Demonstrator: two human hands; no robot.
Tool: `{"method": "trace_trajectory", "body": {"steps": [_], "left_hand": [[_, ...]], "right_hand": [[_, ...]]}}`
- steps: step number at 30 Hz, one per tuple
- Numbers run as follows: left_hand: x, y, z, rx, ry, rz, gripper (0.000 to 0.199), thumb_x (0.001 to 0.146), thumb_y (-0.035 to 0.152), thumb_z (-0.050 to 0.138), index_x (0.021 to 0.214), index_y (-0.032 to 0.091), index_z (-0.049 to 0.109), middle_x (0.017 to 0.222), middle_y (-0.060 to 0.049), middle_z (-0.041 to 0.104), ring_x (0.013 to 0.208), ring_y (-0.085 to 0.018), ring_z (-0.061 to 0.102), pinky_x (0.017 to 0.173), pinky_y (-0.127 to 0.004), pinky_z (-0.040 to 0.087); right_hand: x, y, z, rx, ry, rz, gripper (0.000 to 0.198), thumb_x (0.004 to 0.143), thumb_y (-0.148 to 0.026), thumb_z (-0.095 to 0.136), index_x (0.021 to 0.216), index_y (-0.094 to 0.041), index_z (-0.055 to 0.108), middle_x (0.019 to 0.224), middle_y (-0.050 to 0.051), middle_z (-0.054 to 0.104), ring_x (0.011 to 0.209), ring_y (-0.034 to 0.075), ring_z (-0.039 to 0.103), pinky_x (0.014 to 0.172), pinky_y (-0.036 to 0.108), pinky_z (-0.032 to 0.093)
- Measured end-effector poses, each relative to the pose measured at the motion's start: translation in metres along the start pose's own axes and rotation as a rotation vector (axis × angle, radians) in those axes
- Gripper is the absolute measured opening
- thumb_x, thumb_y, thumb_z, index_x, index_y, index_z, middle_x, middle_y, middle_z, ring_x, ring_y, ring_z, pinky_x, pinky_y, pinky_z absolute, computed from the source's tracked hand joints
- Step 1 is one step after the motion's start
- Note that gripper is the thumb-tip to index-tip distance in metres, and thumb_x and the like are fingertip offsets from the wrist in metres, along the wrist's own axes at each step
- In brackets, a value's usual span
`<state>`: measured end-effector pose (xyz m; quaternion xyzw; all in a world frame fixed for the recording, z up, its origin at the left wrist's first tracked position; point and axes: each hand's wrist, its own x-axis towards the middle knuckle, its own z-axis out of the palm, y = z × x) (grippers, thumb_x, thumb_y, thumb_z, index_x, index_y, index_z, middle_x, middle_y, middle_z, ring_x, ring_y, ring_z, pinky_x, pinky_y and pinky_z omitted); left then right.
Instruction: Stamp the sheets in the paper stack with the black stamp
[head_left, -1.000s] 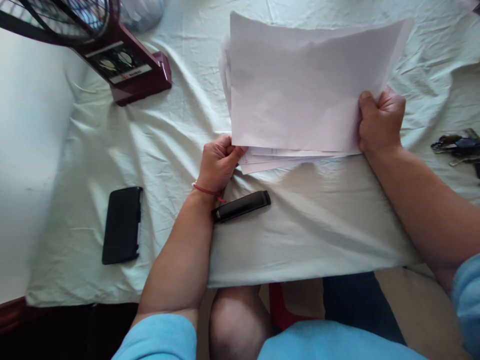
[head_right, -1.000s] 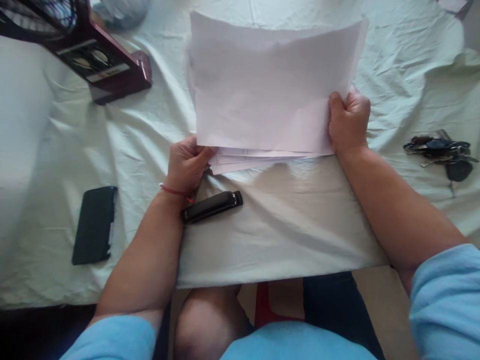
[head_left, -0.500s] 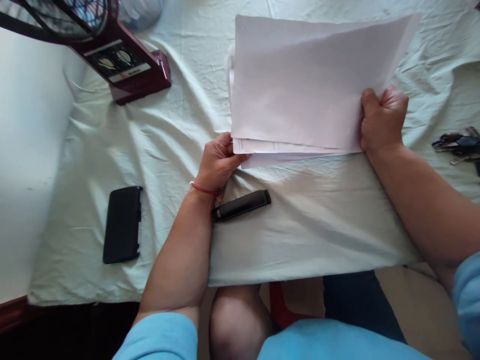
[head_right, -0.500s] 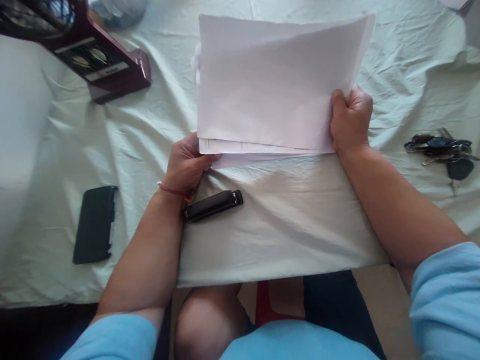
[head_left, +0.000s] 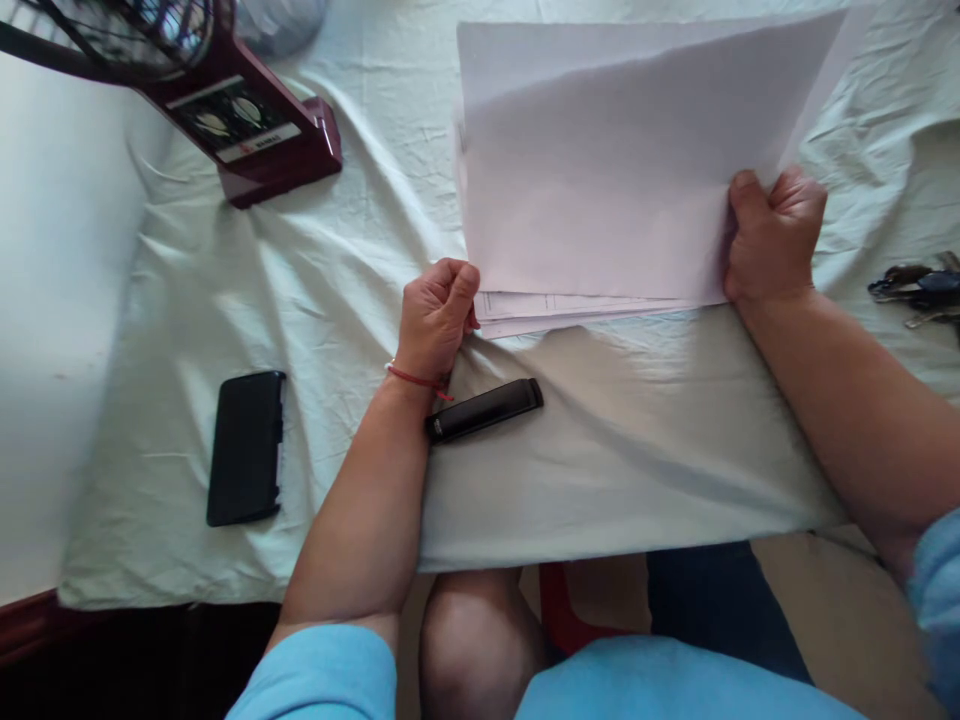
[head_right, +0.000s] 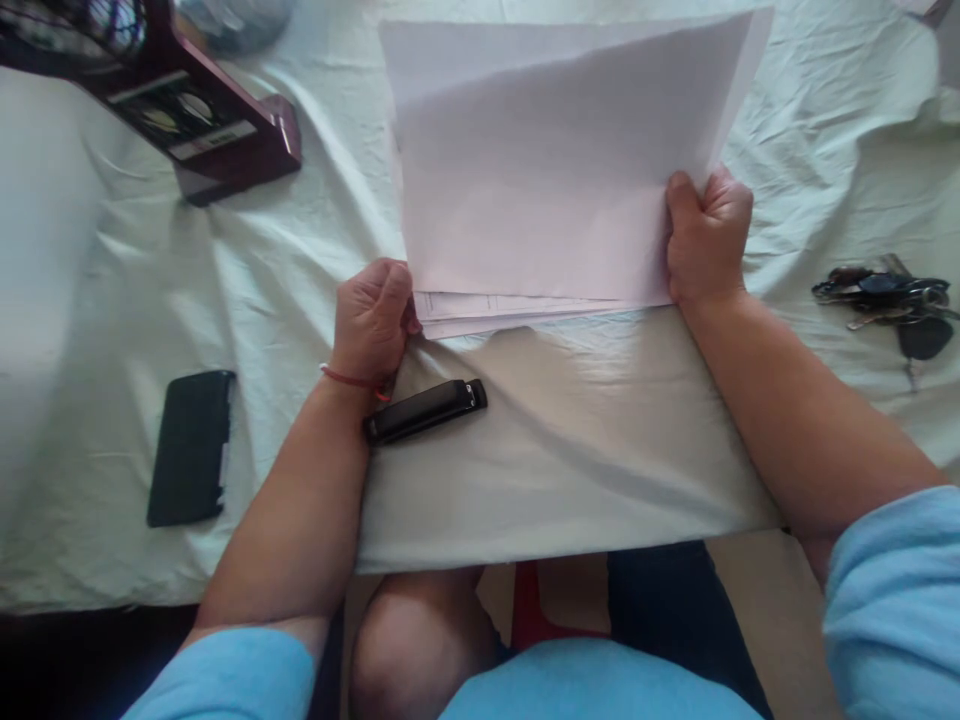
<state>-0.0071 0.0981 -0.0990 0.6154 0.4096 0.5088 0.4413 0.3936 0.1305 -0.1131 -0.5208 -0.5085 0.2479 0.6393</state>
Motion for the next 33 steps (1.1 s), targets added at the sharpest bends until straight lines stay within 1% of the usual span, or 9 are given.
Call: {"method": "trace_trajectory", "body": {"steps": [3,5,8,11,14,20,24,27,33], "left_hand": [[0.000,-0.002,0.000,0.011,-0.007,-0.003,0.056,0.095,0.075,0.096,0.086,0.024,0.073,0.059,0.006,0.053,0.045,-0.009,0.041,0.040,-0.024,0.035],[0.000,-0.004,0.001,-0.052,0.020,0.017,0.054,0.091,0.071,0.101,0.089,0.023,0.076,0.067,0.004,0.061,0.053,-0.009,0.051,0.048,-0.022,0.045],[0.001,-0.007,0.003,-0.170,0.088,0.070,0.052,0.084,0.067,0.107,0.096,0.025,0.080,0.089,0.000,0.078,0.080,-0.014,0.073,0.079,-0.024,0.063],[0.001,-0.008,0.004,-0.192,0.107,0.073,0.050,0.082,0.065,0.109,0.099,0.026,0.081,0.102,-0.002,0.083,0.097,-0.019,0.078,0.099,-0.031,0.066],[0.001,-0.008,0.002,-0.217,0.086,0.050,0.048,0.080,0.061,0.110,0.100,0.027,0.082,0.103,-0.003,0.083,0.098,-0.020,0.079,0.102,-0.033,0.066],[0.002,-0.007,0.001,-0.265,0.031,0.096,0.054,0.071,0.064,0.113,0.101,0.029,0.086,0.106,-0.004,0.083,0.112,-0.027,0.082,0.113,-0.042,0.066],[0.000,-0.009,0.006,-0.228,0.096,0.077,0.049,0.082,0.070,0.106,0.101,0.028,0.092,0.107,-0.004,0.086,0.098,-0.021,0.081,0.096,-0.035,0.069],[-0.004,-0.010,0.008,-0.227,0.118,0.041,0.046,0.080,0.065,0.109,0.099,0.027,0.093,0.105,-0.003,0.087,0.092,-0.018,0.079,0.088,-0.032,0.069],[-0.005,-0.012,0.007,-0.193,0.122,0.110,0.049,0.074,0.063,0.113,0.092,0.026,0.087,0.099,-0.002,0.081,0.099,-0.021,0.079,0.101,-0.038,0.069]], "right_hand": [[-0.003,-0.012,0.002,0.101,0.020,-0.042,0.048,0.082,-0.073,0.087,0.099,-0.031,0.073,0.125,0.011,0.085,0.133,0.037,0.077,0.131,0.063,0.056],[-0.003,-0.018,0.001,0.157,-0.001,-0.007,0.054,0.072,-0.074,0.095,0.098,-0.031,0.075,0.129,0.009,0.086,0.132,0.038,0.078,0.129,0.064,0.058],[-0.004,-0.024,-0.004,0.226,-0.066,0.074,0.068,0.056,-0.075,0.104,0.102,-0.032,0.078,0.133,0.006,0.086,0.130,0.037,0.079,0.124,0.064,0.063],[-0.008,-0.026,-0.008,0.234,-0.161,0.166,0.083,0.046,-0.073,0.111,0.109,-0.029,0.081,0.129,0.006,0.086,0.130,0.037,0.080,0.121,0.068,0.065],[-0.009,-0.022,-0.009,0.231,-0.179,0.203,0.089,0.034,-0.065,0.117,0.107,-0.026,0.083,0.122,0.007,0.088,0.123,0.039,0.081,0.117,0.071,0.066],[-0.002,-0.016,-0.014,0.197,-0.173,0.038,0.086,0.033,-0.076,0.114,0.098,-0.031,0.080,0.115,0.003,0.088,0.130,0.041,0.081,0.121,0.076,0.061],[-0.007,-0.024,-0.013,0.175,-0.211,0.043,0.088,0.024,-0.081,0.112,0.089,-0.030,0.079,0.111,0.001,0.088,0.123,0.040,0.082,0.116,0.075,0.064],[-0.013,-0.026,-0.010,0.169,-0.232,0.083,0.090,0.019,-0.073,0.115,0.089,-0.028,0.082,0.112,0.004,0.087,0.119,0.037,0.082,0.118,0.072,0.065],[-0.005,-0.012,-0.016,0.216,-0.191,0.063,0.094,0.018,-0.056,0.118,0.100,-0.030,0.079,0.126,0.002,0.086,0.128,0.038,0.078,0.124,0.074,0.058]]}}
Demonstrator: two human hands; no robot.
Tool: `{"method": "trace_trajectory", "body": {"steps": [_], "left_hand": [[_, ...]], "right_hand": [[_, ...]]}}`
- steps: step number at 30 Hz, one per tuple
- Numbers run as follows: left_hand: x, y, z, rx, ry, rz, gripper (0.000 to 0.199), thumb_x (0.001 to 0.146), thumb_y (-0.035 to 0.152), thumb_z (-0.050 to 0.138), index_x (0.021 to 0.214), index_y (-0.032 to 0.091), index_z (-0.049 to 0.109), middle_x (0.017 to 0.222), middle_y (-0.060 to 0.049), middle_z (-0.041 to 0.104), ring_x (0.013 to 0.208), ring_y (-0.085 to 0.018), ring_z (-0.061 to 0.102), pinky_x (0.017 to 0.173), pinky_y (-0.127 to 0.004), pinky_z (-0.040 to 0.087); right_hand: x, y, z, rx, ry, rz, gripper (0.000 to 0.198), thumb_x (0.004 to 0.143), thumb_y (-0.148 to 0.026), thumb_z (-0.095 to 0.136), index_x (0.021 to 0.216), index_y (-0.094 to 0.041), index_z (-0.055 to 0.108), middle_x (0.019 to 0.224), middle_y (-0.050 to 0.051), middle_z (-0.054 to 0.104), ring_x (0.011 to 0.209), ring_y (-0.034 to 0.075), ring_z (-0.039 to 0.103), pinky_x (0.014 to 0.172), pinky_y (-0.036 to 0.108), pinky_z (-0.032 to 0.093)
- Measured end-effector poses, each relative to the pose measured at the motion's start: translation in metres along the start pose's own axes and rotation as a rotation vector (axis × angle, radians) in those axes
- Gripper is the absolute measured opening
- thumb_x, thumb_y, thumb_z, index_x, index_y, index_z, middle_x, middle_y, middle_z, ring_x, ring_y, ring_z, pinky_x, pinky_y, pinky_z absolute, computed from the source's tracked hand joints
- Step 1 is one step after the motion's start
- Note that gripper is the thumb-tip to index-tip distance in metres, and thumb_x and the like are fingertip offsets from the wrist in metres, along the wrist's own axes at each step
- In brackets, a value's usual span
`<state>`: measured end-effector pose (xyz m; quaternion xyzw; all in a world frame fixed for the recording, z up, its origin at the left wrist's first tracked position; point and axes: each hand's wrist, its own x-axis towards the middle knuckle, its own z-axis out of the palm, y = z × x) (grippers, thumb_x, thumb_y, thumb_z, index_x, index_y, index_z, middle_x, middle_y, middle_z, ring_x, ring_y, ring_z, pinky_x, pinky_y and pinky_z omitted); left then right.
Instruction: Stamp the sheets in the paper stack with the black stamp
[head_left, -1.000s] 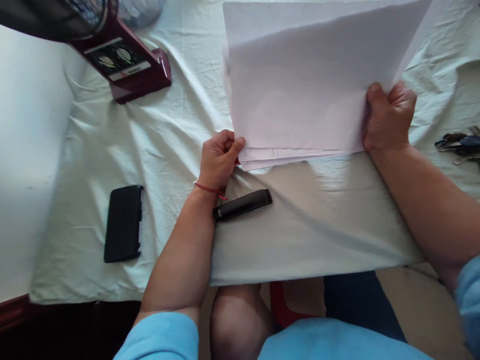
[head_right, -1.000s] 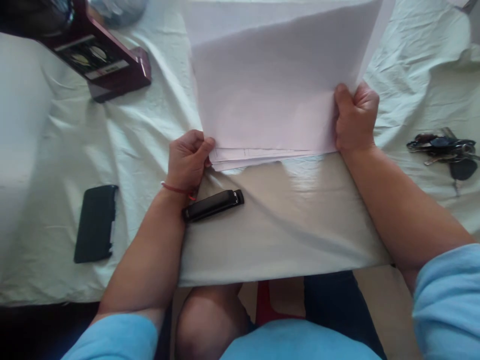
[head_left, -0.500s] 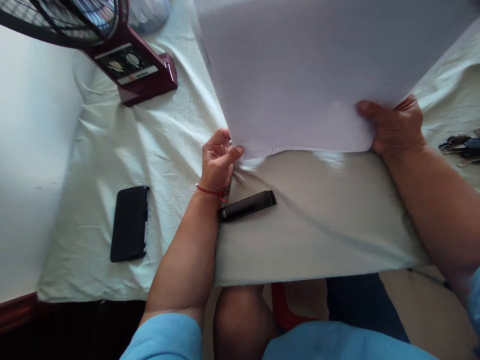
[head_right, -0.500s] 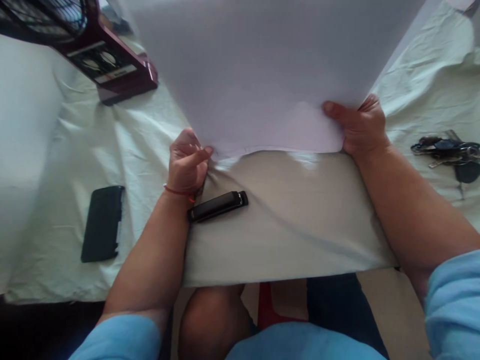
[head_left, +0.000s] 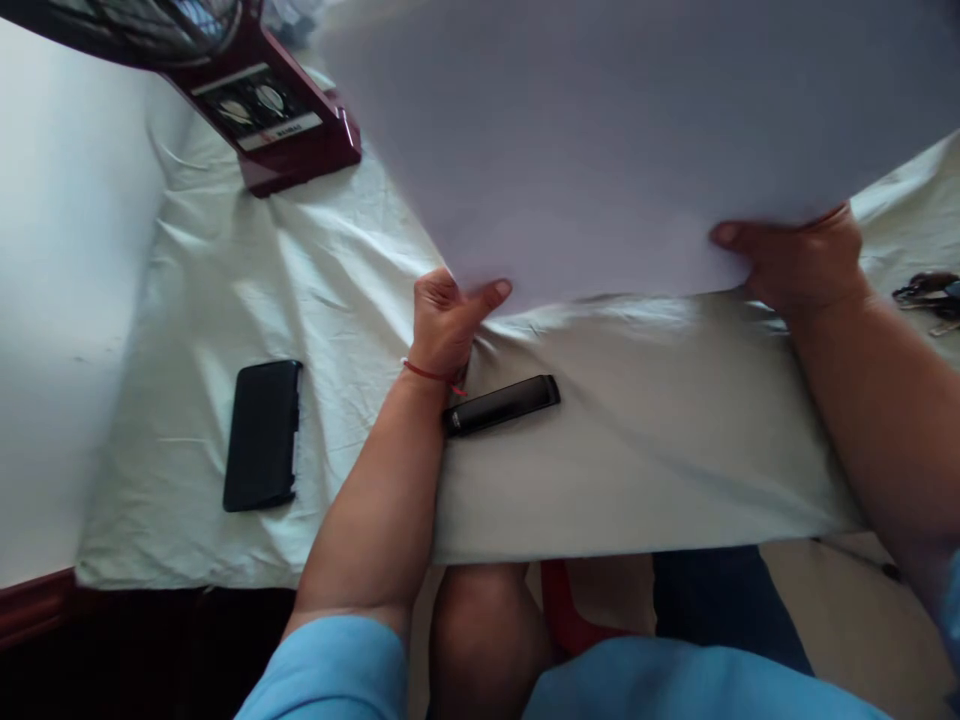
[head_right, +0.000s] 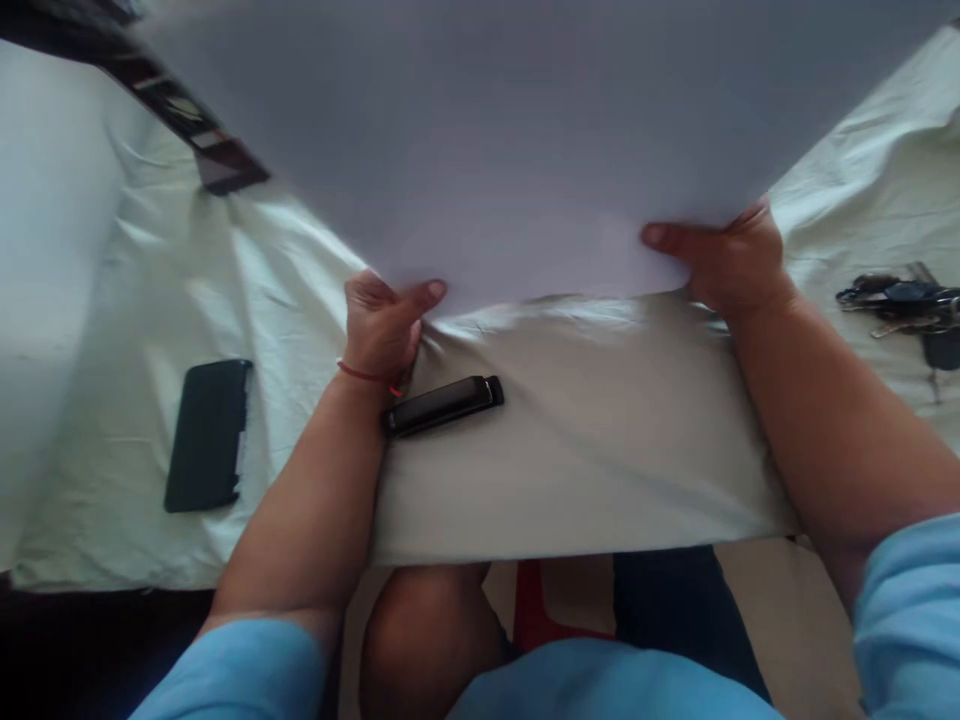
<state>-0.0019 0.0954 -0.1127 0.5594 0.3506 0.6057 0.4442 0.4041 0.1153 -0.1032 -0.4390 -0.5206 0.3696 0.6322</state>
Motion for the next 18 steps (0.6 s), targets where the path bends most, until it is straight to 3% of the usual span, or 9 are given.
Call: {"method": "trace_trajectory", "body": {"steps": [3,7,9,12,14,18], "left_hand": [[0.002,0.002,-0.003,0.087,-0.019,0.042,0.054,0.079,0.071,0.107,0.098,0.026,0.085,0.093,-0.002,0.076,0.099,-0.024,0.078,0.105,-0.042,0.068],[0.004,0.006,-0.005,0.195,-0.112,-0.011,0.058,0.089,0.079,0.096,0.091,0.023,0.081,0.086,-0.003,0.073,0.091,-0.025,0.076,0.087,-0.038,0.068],[0.003,0.006,-0.003,0.190,-0.068,0.015,0.062,0.090,0.083,0.093,0.090,0.023,0.080,0.086,-0.003,0.072,0.091,-0.025,0.076,0.084,-0.036,0.067],[0.001,0.004,0.001,0.195,-0.009,0.045,0.065,0.091,0.087,0.090,0.104,0.023,0.084,0.098,-0.005,0.077,0.102,-0.026,0.079,0.095,-0.039,0.069],[0.000,0.005,0.003,0.229,-0.043,0.006,0.065,0.093,0.086,0.089,0.108,0.022,0.085,0.104,-0.007,0.079,0.109,-0.027,0.079,0.100,-0.041,0.070],[0.000,0.014,0.004,0.248,-0.124,-0.099,0.065,0.098,0.083,0.086,0.102,0.019,0.085,0.101,-0.009,0.081,0.097,-0.025,0.078,0.085,-0.036,0.071]], "right_hand": [[0.002,0.004,-0.009,-0.020,-0.036,-0.015,0.090,0.022,-0.058,0.117,0.097,-0.029,0.076,0.128,0.002,0.086,0.135,0.038,0.076,0.127,0.075,0.055],[-0.005,0.001,-0.009,-0.099,0.014,0.093,0.088,0.023,-0.050,0.118,0.097,-0.026,0.077,0.126,0.005,0.087,0.131,0.039,0.077,0.129,0.073,0.056],[-0.007,-0.003,-0.004,-0.060,0.006,0.100,0.089,0.023,-0.046,0.119,0.100,-0.028,0.077,0.123,0.005,0.087,0.133,0.039,0.077,0.131,0.071,0.056],[-0.007,-0.004,0.002,-0.028,-0.053,0.086,0.087,0.025,-0.052,0.119,0.097,-0.030,0.076,0.119,0.002,0.087,0.137,0.037,0.076,0.130,0.068,0.058],[-0.006,-0.002,0.004,-0.063,-0.042,0.102,0.087,0.022,-0.058,0.118,0.093,-0.030,0.074,0.117,0.000,0.087,0.133,0.036,0.078,0.126,0.067,0.061],[-0.006,-0.002,0.004,-0.047,-0.034,0.180,0.083,0.023,-0.054,0.119,0.091,-0.027,0.079,0.113,0.002,0.089,0.114,0.034,0.082,0.114,0.067,0.068]]}}
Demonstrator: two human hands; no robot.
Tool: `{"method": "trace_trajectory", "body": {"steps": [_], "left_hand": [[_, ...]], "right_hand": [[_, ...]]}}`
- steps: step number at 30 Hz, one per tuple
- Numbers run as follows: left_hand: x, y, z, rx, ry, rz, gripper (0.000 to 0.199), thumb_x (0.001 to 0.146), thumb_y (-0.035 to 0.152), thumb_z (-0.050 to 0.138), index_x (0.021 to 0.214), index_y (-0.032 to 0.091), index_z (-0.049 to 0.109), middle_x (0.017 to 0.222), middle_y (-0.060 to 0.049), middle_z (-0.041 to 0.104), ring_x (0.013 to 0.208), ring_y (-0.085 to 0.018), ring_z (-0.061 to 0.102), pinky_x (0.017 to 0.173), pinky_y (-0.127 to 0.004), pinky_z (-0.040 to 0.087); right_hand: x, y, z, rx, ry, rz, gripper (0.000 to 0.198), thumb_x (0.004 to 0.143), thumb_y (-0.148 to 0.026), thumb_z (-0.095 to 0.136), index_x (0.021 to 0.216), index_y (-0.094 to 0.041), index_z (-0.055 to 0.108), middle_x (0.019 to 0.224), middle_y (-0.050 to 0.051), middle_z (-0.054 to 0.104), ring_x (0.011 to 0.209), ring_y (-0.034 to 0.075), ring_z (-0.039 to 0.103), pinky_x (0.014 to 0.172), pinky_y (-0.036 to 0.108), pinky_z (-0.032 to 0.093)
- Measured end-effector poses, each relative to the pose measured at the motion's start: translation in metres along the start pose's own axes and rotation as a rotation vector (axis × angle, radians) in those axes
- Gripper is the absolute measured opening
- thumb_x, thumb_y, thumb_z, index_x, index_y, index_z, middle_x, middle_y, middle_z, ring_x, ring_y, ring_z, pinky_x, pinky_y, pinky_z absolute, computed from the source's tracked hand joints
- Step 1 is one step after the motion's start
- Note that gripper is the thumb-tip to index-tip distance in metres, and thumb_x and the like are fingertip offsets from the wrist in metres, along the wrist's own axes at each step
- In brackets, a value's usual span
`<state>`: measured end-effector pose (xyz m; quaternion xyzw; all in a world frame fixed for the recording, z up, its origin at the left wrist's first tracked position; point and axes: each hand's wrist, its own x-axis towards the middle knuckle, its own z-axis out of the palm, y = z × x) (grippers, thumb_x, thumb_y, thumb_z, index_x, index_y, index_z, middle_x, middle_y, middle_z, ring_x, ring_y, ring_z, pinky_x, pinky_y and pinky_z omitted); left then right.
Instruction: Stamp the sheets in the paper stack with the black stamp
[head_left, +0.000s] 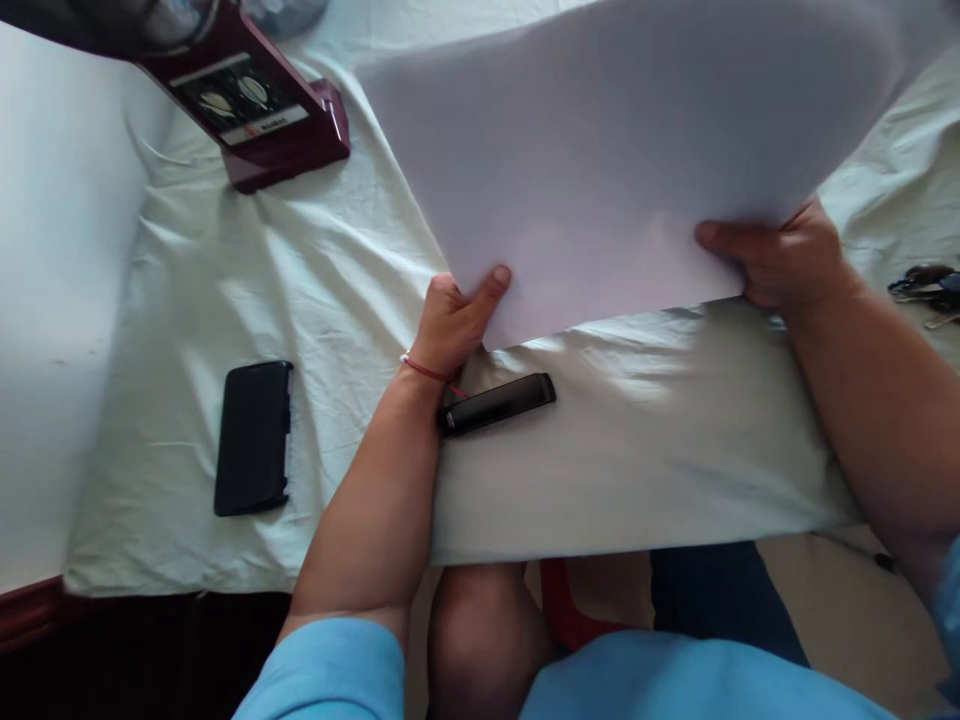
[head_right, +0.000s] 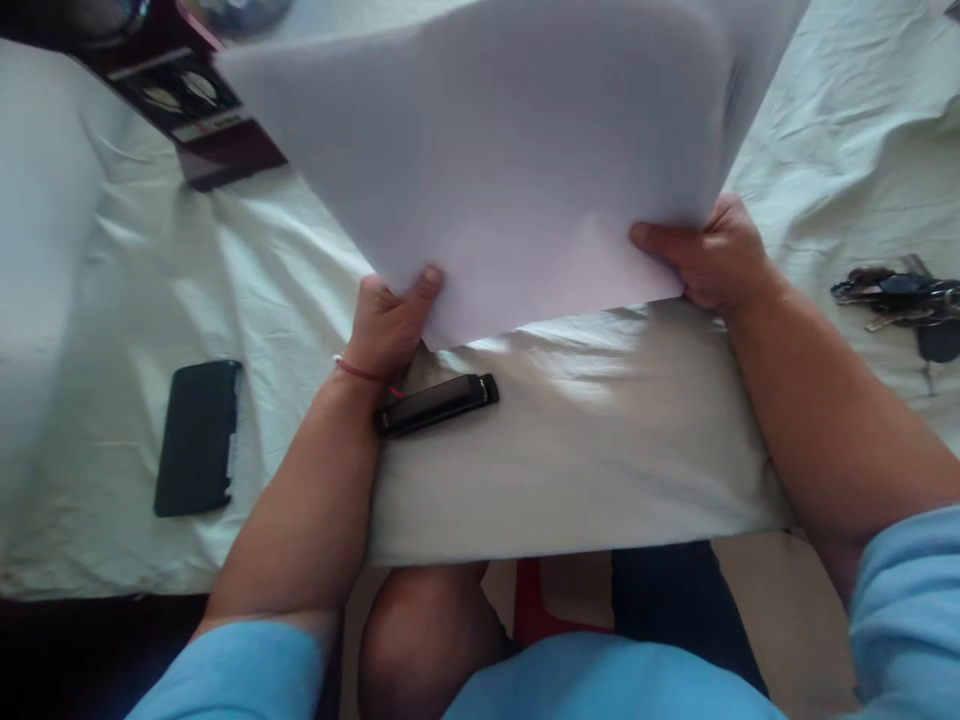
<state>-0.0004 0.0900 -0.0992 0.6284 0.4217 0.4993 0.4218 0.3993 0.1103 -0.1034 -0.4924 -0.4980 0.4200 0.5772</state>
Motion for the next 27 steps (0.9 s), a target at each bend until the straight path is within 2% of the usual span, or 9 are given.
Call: {"method": "trace_trajectory", "body": {"steps": [4,7,9,11,13,18,21,24,27], "left_hand": [[0.001,0.006,-0.006,-0.013,-0.111,-0.030,0.063,0.091,0.077,0.097,0.105,0.017,0.085,0.104,-0.011,0.084,0.092,-0.025,0.079,0.077,-0.034,0.070],[0.004,0.004,-0.010,0.023,-0.096,-0.002,0.065,0.087,0.073,0.102,0.113,0.017,0.082,0.111,-0.012,0.086,0.097,-0.028,0.082,0.080,-0.034,0.071],[0.006,0.002,-0.011,0.031,-0.074,0.017,0.070,0.084,0.072,0.104,0.120,0.019,0.077,0.119,-0.012,0.086,0.107,-0.030,0.084,0.090,-0.038,0.073],[0.008,0.000,-0.010,0.013,-0.066,0.038,0.076,0.081,0.072,0.105,0.127,0.022,0.072,0.127,-0.012,0.085,0.118,-0.032,0.084,0.101,-0.041,0.073],[0.010,-0.001,-0.007,-0.026,-0.053,0.048,0.081,0.078,0.071,0.107,0.130,0.025,0.067,0.130,-0.011,0.083,0.122,-0.033,0.084,0.103,-0.042,0.072],[0.008,0.004,0.000,-0.096,-0.027,-0.042,0.073,0.078,0.068,0.108,0.117,0.028,0.060,0.105,-0.006,0.080,0.097,-0.028,0.085,0.083,-0.038,0.073],[0.006,0.011,0.001,-0.082,-0.002,-0.078,0.071,0.078,0.065,0.108,0.112,0.028,0.059,0.087,0.000,0.072,0.083,-0.025,0.081,0.071,-0.033,0.069],[0.005,0.018,0.000,-0.026,0.025,-0.116,0.061,0.081,0.056,0.106,0.108,0.028,0.060,0.069,0.008,0.055,0.058,-0.015,0.064,0.053,-0.024,0.053],[0.003,0.026,-0.002,-0.023,0.026,-0.155,0.046,0.084,0.043,0.102,0.104,0.028,0.063,0.060,0.012,0.042,0.044,-0.009,0.042,0.043,-0.021,0.034]], "right_hand": [[-0.004,-0.013,-0.003,0.039,0.011,0.173,0.076,0.025,-0.032,0.119,0.093,-0.024,0.085,0.111,0.006,0.090,0.099,0.032,0.082,0.105,0.067,0.072],[-0.011,-0.029,-0.005,0.008,-0.011,0.275,0.068,0.028,-0.021,0.117,0.088,-0.020,0.085,0.111,0.009,0.089,0.099,0.033,0.083,0.105,0.067,0.073],[-0.016,-0.041,-0.005,-0.051,-0.033,0.313,0.052,0.050,-0.022,0.114,0.094,-0.018,0.086,0.116,0.011,0.089,0.104,0.032,0.085,0.107,0.064,0.074],[-0.019,-0.050,-0.005,-0.083,-0.040,0.357,0.042,0.057,-0.017,0.110,0.092,-0.016,0.086,0.115,0.012,0.088,0.103,0.030,0.085,0.107,0.057,0.074],[-0.020,-0.056,-0.005,-0.091,-0.055,0.380,0.038,0.061,-0.013,0.106,0.094,-0.016,0.087,0.116,0.012,0.089,0.102,0.027,0.085,0.104,0.051,0.075],[-0.018,-0.060,-0.002,-0.057,-0.011,0.410,0.032,0.063,-0.002,0.097,0.089,-0.017,0.085,0.111,0.008,0.090,0.096,0.022,0.084,0.095,0.042,0.076],[-0.017,-0.062,0.000,-0.050,-0.020,0.435,0.031,0.064,-0.001,0.097,0.088,-0.017,0.084,0.111,0.007,0.090,0.095,0.020,0.084,0.093,0.040,0.076],[-0.015,-0.062,-0.001,-0.031,-0.012,0.463,0.029,0.066,-0.003,0.097,0.088,-0.017,0.086,0.110,0.007,0.090,0.093,0.019,0.083,0.088,0.035,0.075],[-0.014,-0.061,-0.002,-0.036,-0.003,0.506,0.024,0.068,-0.007,0.100,0.084,-0.017,0.084,0.099,0.007,0.087,0.079,0.017,0.078,0.069,0.032,0.070]]}}
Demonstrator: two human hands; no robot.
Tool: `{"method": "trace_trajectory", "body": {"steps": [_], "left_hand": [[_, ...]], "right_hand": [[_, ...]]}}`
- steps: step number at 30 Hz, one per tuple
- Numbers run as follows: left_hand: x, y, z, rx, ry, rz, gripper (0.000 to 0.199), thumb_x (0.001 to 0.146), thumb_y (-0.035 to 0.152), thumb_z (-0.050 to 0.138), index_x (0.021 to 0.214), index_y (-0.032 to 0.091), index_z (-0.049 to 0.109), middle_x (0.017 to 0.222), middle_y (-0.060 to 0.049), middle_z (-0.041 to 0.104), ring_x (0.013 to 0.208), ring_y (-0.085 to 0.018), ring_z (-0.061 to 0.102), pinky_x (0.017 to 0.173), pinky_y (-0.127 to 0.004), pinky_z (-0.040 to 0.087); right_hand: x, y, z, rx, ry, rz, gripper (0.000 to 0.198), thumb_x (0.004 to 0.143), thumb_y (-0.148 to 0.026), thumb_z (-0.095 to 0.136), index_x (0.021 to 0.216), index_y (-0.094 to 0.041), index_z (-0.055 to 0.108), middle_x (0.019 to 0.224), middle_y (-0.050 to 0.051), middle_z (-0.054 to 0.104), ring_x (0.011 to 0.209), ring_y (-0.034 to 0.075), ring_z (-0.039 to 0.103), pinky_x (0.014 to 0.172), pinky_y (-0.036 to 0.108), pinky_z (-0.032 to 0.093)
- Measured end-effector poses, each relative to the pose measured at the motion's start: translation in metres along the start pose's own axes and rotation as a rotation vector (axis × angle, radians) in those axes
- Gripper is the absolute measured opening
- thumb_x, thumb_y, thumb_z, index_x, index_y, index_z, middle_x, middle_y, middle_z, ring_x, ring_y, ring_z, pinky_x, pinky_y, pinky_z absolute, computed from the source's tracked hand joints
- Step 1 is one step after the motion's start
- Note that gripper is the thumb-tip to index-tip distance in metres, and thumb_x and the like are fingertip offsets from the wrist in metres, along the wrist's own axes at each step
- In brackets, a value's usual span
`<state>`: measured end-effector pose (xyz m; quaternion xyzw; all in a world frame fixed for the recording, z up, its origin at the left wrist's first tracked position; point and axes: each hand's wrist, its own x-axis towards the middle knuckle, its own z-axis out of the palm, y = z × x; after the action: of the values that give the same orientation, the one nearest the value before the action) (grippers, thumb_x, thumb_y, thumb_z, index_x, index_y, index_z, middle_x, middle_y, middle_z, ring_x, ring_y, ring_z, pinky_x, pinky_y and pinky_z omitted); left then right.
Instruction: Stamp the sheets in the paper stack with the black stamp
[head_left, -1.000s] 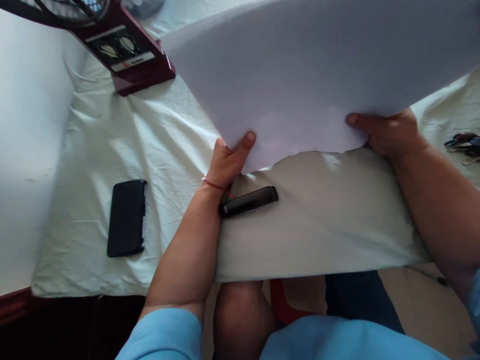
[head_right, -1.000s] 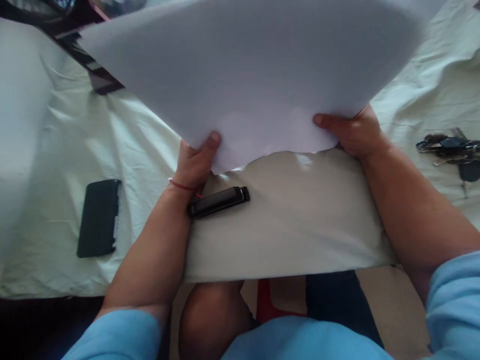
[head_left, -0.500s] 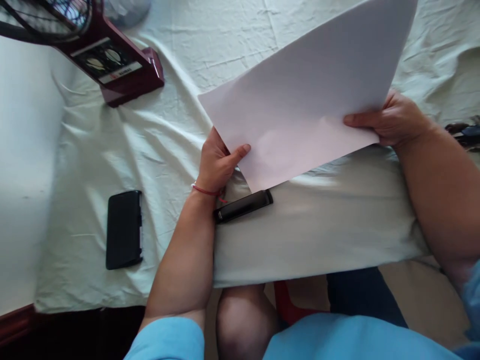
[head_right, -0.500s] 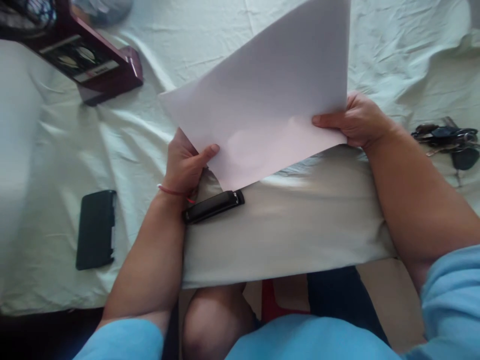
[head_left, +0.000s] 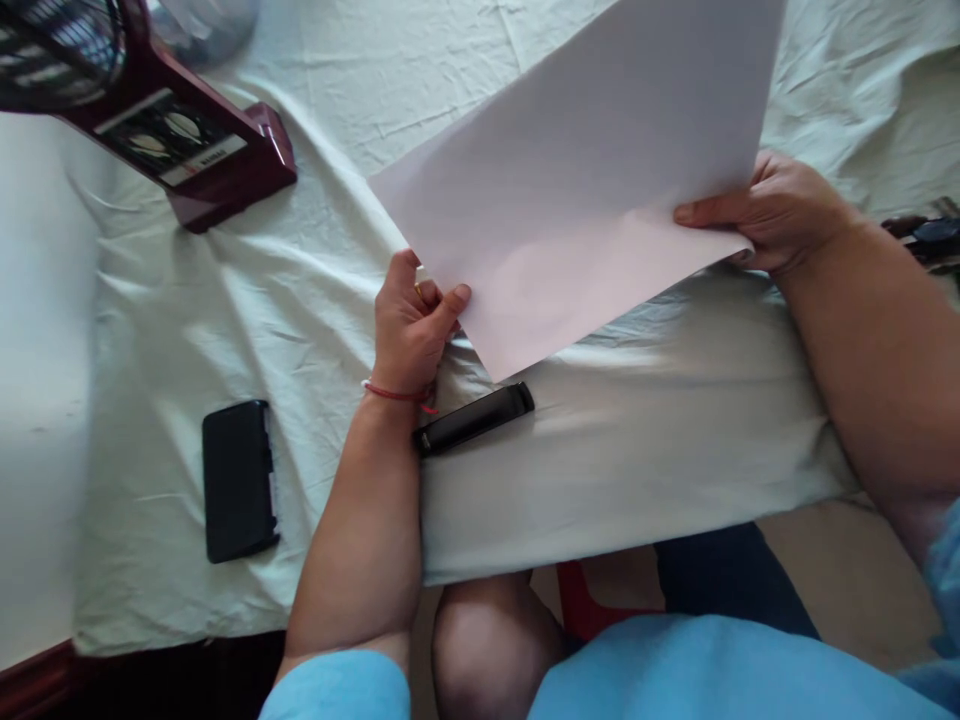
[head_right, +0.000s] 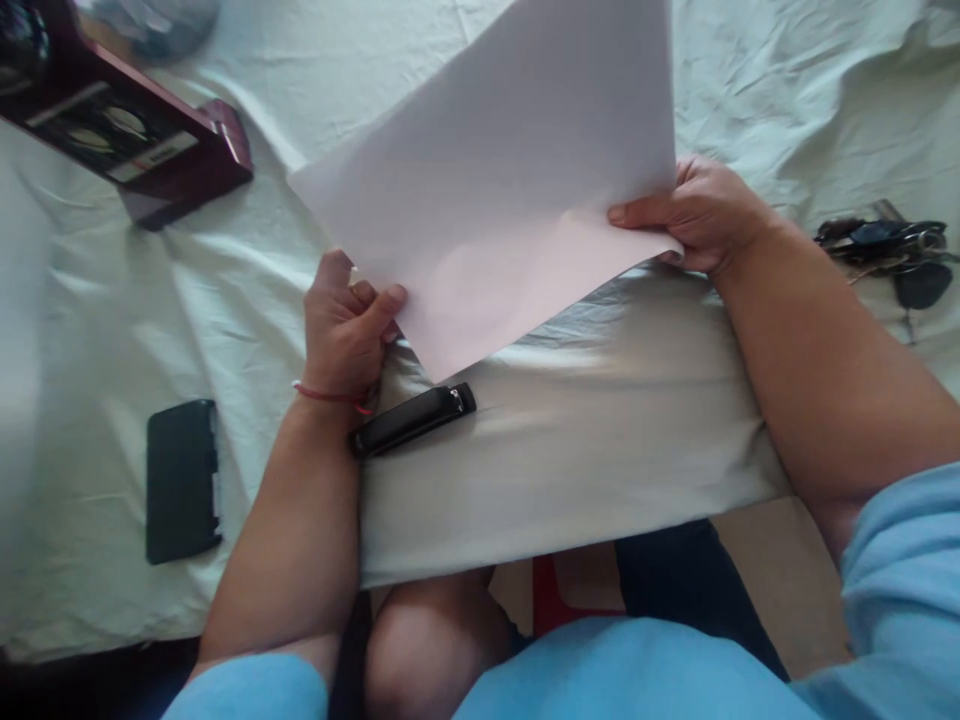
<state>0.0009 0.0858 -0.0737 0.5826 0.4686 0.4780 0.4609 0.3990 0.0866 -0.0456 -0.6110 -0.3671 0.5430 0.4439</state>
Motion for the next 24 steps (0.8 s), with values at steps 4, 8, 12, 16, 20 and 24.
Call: {"method": "trace_trajectory", "body": {"steps": [4,8,12,16,20,24], "left_hand": [[-0.003,0.009,0.000,-0.081,-0.013,-0.027,0.036,0.084,0.042,0.099,0.091,0.026,0.067,0.059,0.009,0.039,0.043,-0.006,0.029,0.039,-0.022,0.023],[-0.004,0.014,0.000,-0.096,0.016,-0.071,0.041,0.080,0.042,0.099,0.108,0.026,0.074,0.065,0.007,0.050,0.045,-0.006,0.029,0.040,-0.023,0.020],[-0.003,0.012,0.000,-0.029,0.028,-0.112,0.056,0.079,0.037,0.099,0.126,0.027,0.071,0.064,0.010,0.049,0.045,-0.007,0.031,0.042,-0.023,0.023],[-0.001,0.007,-0.001,-0.027,0.038,-0.092,0.077,0.076,0.033,0.104,0.141,0.028,0.064,0.059,0.016,0.040,0.045,-0.008,0.032,0.046,-0.024,0.024],[0.000,0.003,-0.003,-0.022,0.059,-0.107,0.088,0.077,0.040,0.105,0.150,0.033,0.057,0.057,0.017,0.043,0.045,-0.009,0.033,0.047,-0.026,0.024],[-0.001,0.003,-0.006,-0.035,0.072,-0.091,0.085,0.083,0.044,0.104,0.152,0.034,0.056,0.058,0.016,0.042,0.046,-0.010,0.032,0.048,-0.026,0.025]], "right_hand": [[-0.001,-0.001,0.001,0.001,-0.036,0.000,0.025,0.069,-0.003,0.098,0.083,-0.017,0.084,0.098,0.005,0.087,0.082,0.019,0.081,0.070,0.032,0.070],[-0.003,-0.002,0.003,0.015,-0.045,0.020,0.027,0.071,0.003,0.092,0.082,-0.019,0.083,0.101,0.003,0.089,0.097,0.022,0.085,0.085,0.036,0.076],[-0.003,-0.002,0.001,-0.033,-0.028,0.026,0.026,0.074,0.002,0.097,0.082,-0.018,0.083,0.104,0.005,0.089,0.095,0.020,0.085,0.090,0.037,0.076],[-0.001,0.000,-0.001,-0.035,-0.044,0.001,0.028,0.076,0.002,0.098,0.084,-0.020,0.082,0.108,0.005,0.089,0.101,0.021,0.086,0.103,0.041,0.076],[-0.003,0.000,0.000,-0.032,-0.020,-0.002,0.029,0.077,0.005,0.095,0.081,-0.020,0.080,0.114,0.009,0.089,0.105,0.023,0.087,0.113,0.046,0.075],[-0.003,-0.001,-0.001,-0.012,-0.053,-0.011,0.031,0.076,0.006,0.093,0.089,-0.021,0.084,0.118,0.007,0.090,0.107,0.024,0.087,0.113,0.048,0.075]]}}
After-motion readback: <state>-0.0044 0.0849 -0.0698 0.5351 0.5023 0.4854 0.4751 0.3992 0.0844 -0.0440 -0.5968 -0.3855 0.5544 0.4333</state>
